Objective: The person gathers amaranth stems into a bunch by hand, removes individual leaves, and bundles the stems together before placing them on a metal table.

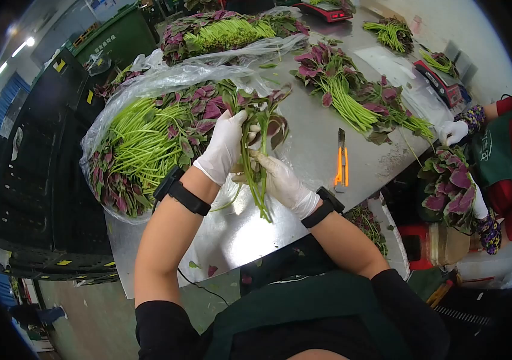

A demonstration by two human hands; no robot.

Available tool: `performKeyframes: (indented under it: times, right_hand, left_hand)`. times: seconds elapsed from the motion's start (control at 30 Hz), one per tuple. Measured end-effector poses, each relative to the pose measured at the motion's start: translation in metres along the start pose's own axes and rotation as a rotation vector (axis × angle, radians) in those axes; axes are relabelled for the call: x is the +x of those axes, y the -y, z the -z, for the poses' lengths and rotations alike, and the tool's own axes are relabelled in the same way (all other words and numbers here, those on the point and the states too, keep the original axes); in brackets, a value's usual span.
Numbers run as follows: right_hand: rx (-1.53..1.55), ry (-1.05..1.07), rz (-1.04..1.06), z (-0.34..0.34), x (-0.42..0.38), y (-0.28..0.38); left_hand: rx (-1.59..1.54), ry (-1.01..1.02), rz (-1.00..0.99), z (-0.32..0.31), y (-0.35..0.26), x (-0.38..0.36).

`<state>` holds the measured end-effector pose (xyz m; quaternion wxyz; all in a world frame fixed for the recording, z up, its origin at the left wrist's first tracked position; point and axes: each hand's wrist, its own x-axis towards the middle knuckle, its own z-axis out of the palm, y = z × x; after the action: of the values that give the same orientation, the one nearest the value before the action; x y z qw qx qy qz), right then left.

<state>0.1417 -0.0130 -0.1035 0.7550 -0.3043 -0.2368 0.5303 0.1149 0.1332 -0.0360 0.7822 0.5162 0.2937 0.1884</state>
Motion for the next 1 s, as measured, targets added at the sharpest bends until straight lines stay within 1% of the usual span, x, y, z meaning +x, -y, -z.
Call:
performKeyframes:
  times: [0.03,0.07,0.17,0.2,0.23,0.3,0.33,0.37,0.43,0.47,0.5,0.6,0.7,0.73,0.77,0.83,0.9,0.93,1.0]
  right_hand:
    - [0.122,0.061,-0.019,0.001,-0.001,-0.002]
    - [0.118,0.043,-0.029,0.002,-0.002,-0.002]
    - [-0.129,0.096,-0.072,0.035,0.001,-0.01]
    - [0.016,0.1,-0.098,0.037,0.0,-0.008]
    - [0.086,0.097,-0.126,0.038,-0.001,-0.003]
    - [0.228,0.09,-0.181,0.038,-0.006,0.007]
    - [0.264,0.041,-0.206,0.038,-0.007,0.009]
    - [0.235,0.009,-0.195,0.038,-0.009,0.009]
    - [0.179,-0.05,-0.177,0.035,-0.008,0.007]
    - [0.155,-0.009,-0.171,0.041,-0.006,0.0]
    - [0.148,-0.031,-0.183,0.037,-0.008,-0.001]
    - [0.135,-0.081,-0.208,0.026,-0.012,-0.004]
    - [0.052,-0.085,-0.262,0.008,-0.032,0.0]
    - [-0.06,-0.101,-0.315,-0.008,-0.047,0.006]
    - [-0.175,-0.026,-0.31,-0.007,-0.062,-0.004]
    - [-0.537,0.131,-0.44,-0.023,-0.098,-0.003]
    - [-0.582,0.214,-0.444,-0.017,-0.124,-0.025]
    - [-0.748,0.174,-0.325,-0.016,-0.133,-0.03]
    - [-1.131,0.185,-0.149,-0.009,-0.137,-0.03]
  left_hand:
    - [-0.027,-0.017,-0.046,0.0,0.004,-0.001]
    - [0.018,-0.051,-0.022,0.0,0.008,-0.002]
    - [0.245,0.172,0.047,0.007,0.0,-0.015]
    - [0.301,0.147,0.033,0.016,0.006,-0.01]
    - [0.281,0.186,0.001,0.027,0.009,-0.01]
    - [0.29,0.076,-0.151,0.037,0.02,-0.025]
    - [0.297,0.046,-0.149,0.038,0.029,-0.037]
    - [0.302,0.015,-0.147,0.04,0.041,-0.051]
    - [0.298,0.106,0.061,0.047,0.077,-0.072]
    - [0.083,0.19,0.184,0.046,0.088,-0.083]
    - [-0.137,0.269,0.305,0.045,0.096,-0.093]
    - [-0.371,0.399,0.392,0.041,0.107,-0.117]
    - [-0.455,0.554,0.387,0.029,0.106,-0.155]
    - [-0.478,0.56,0.425,0.03,0.112,-0.168]
    - [-0.452,0.567,0.456,0.033,0.119,-0.181]
    - [-0.402,0.578,0.522,0.038,0.133,-0.208]
    - [-0.374,0.548,0.479,0.036,0.146,-0.23]
    - [-0.417,0.521,0.494,0.032,0.144,-0.235]
    - [-0.405,0.423,0.419,0.032,0.153,-0.236]
